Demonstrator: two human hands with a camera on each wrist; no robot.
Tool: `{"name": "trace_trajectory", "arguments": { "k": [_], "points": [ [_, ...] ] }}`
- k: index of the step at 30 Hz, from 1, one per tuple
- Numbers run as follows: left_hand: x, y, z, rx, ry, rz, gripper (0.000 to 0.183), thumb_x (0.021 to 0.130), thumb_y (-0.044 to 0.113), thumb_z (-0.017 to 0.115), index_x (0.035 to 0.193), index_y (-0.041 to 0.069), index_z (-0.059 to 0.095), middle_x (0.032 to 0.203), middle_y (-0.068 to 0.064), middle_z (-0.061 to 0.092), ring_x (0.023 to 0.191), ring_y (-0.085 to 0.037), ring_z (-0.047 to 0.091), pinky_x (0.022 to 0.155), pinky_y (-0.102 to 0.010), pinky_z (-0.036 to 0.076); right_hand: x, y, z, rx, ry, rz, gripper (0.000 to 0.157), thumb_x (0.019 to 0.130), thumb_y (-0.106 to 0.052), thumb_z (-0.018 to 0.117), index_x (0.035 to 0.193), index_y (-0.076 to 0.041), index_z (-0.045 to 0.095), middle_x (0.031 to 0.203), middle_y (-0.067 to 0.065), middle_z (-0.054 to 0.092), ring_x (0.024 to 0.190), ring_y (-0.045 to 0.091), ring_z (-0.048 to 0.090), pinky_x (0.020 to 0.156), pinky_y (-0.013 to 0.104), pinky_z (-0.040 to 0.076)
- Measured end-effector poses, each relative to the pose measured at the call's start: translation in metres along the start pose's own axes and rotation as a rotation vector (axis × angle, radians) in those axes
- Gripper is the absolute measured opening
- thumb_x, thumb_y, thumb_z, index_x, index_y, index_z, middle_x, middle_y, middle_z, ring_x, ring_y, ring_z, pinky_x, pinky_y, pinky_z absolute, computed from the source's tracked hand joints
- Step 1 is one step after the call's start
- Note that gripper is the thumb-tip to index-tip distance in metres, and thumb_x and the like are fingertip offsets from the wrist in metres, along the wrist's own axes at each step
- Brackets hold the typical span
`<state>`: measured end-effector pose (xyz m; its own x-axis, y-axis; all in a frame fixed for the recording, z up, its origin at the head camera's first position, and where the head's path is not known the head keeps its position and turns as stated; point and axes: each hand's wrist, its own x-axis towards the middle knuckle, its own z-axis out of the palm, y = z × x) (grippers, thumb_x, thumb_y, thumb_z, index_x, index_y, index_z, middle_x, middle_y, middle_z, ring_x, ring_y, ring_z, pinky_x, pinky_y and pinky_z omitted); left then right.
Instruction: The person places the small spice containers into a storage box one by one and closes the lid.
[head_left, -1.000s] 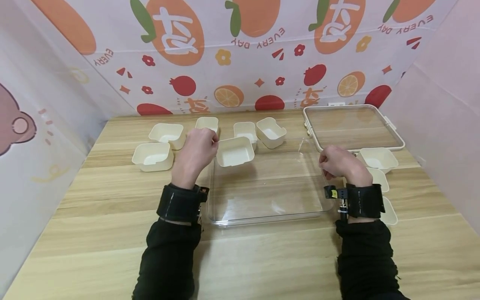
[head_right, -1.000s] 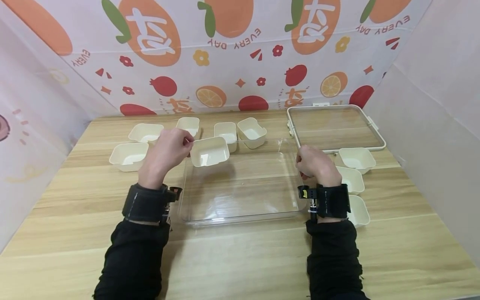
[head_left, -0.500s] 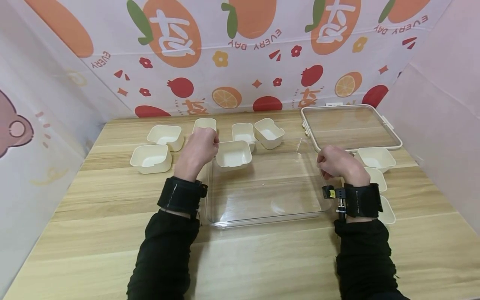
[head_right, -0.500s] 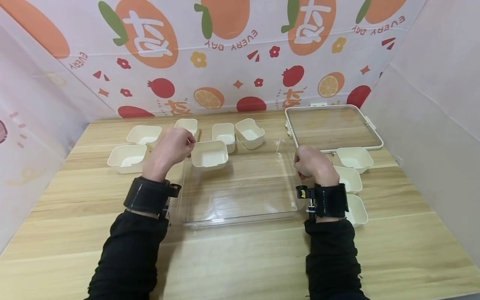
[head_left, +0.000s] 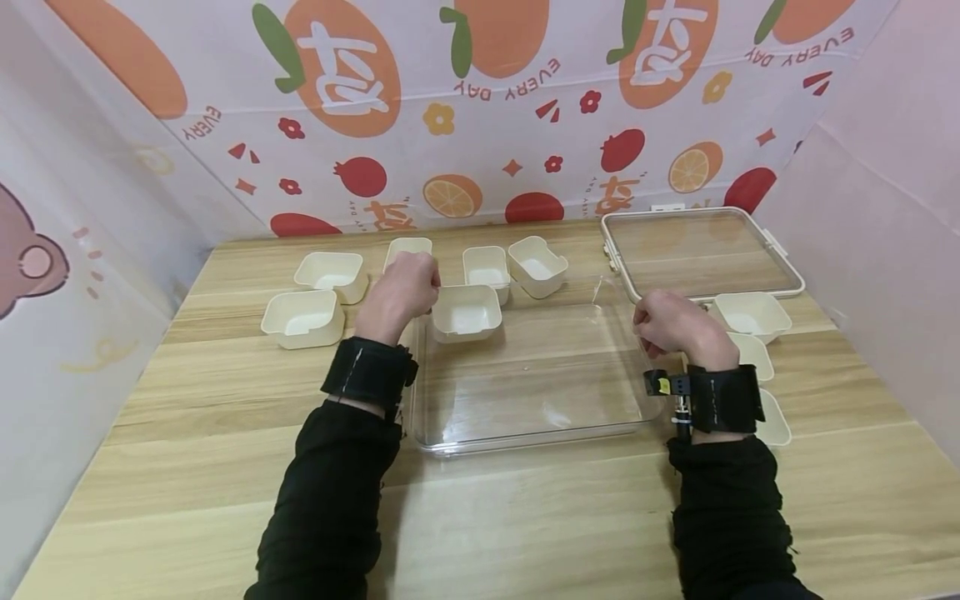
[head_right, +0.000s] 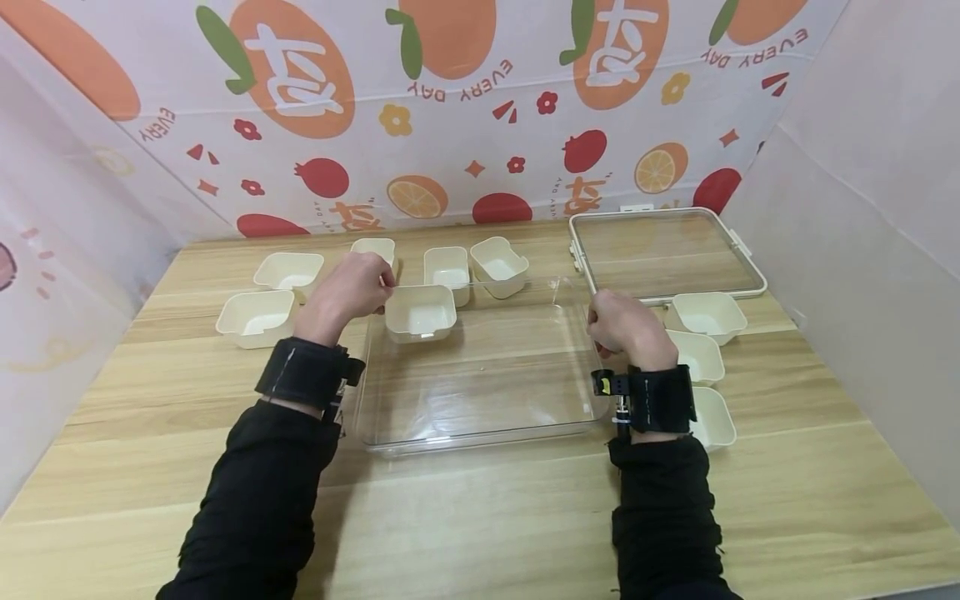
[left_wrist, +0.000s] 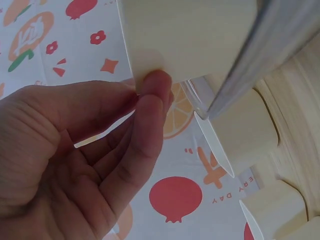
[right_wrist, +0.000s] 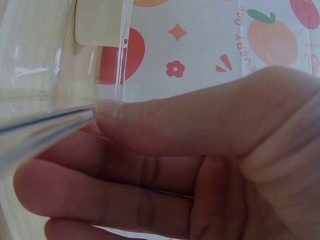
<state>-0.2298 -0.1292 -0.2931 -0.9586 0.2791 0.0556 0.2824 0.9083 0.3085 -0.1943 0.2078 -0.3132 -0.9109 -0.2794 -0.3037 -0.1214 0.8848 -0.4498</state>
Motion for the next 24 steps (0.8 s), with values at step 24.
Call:
{"name": "trace_trajectory", "arguments": {
  "k": [24],
  "points": [
    [0.014,-0.001,-0.001,0.064,-0.210,-0.135,0.021,0.079,-0.010,0.039,0.072,0.001,0.055,0.074,-0.016,0.059,0.047,-0.017,0.056,0.039,-0.023,0.041,0.000,0.003,0.000,0.011,0.000,-0.019,0.015,0.088,-0.002,0.046,0.088,0.006,0.058,0.063,0.007,0.059,0.058,0.017,0.056,0.053,0.031,0.046]
  ]
}}
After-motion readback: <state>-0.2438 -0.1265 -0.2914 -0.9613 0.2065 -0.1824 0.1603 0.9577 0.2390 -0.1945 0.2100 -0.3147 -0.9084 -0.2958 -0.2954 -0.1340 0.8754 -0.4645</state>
